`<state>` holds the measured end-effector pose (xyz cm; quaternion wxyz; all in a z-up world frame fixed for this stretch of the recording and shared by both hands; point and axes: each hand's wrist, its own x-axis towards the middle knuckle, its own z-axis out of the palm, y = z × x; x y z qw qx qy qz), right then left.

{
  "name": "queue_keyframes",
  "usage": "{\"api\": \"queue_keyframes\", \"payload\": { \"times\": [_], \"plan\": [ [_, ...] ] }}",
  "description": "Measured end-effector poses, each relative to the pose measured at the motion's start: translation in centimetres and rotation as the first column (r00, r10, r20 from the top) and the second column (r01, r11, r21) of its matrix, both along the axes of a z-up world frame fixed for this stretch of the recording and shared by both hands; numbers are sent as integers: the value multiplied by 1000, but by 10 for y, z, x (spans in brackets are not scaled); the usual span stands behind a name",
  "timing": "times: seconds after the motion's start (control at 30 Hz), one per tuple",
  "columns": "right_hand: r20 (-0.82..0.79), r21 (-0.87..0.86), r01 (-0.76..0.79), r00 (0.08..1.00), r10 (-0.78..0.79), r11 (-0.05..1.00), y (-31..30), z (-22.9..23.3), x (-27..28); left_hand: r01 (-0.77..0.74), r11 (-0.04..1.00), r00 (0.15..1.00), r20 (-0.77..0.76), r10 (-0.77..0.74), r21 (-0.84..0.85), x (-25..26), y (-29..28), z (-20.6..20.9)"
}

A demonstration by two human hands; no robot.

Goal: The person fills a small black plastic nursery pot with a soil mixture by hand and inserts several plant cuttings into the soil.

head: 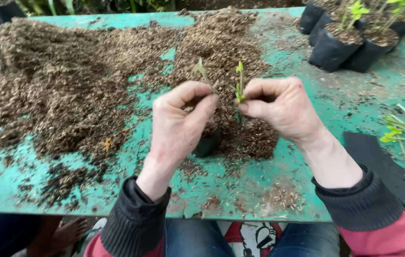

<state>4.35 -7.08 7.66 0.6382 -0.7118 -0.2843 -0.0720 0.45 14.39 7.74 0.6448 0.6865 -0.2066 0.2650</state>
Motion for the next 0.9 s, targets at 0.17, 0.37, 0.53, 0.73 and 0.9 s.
{"api": "queue_keyframes", "payload": {
  "times": [0.17,0.37,0.53,0.73,0.9],
  "plan": [
    [-28,72,-37,999,39,997,48,4,9,-134,984,990,70,126,120,-1,35,6],
    [40,-47,-32,999,34,998,63,-19,24,-164,978,985,71,156,128,7,43,-12],
    [96,-115,8,995,3,993,57,-35,30,-127,981,991,48,121,148,16,39,-26],
    [82,-127,-12,996,22,992,56,-49,36,-117,978,993,30,114,175,23,36,-39],
    [82,-116,-10,996,20,993,57,-47,32,-99,981,995,35,95,167,28,36,-44]
  ]
}}
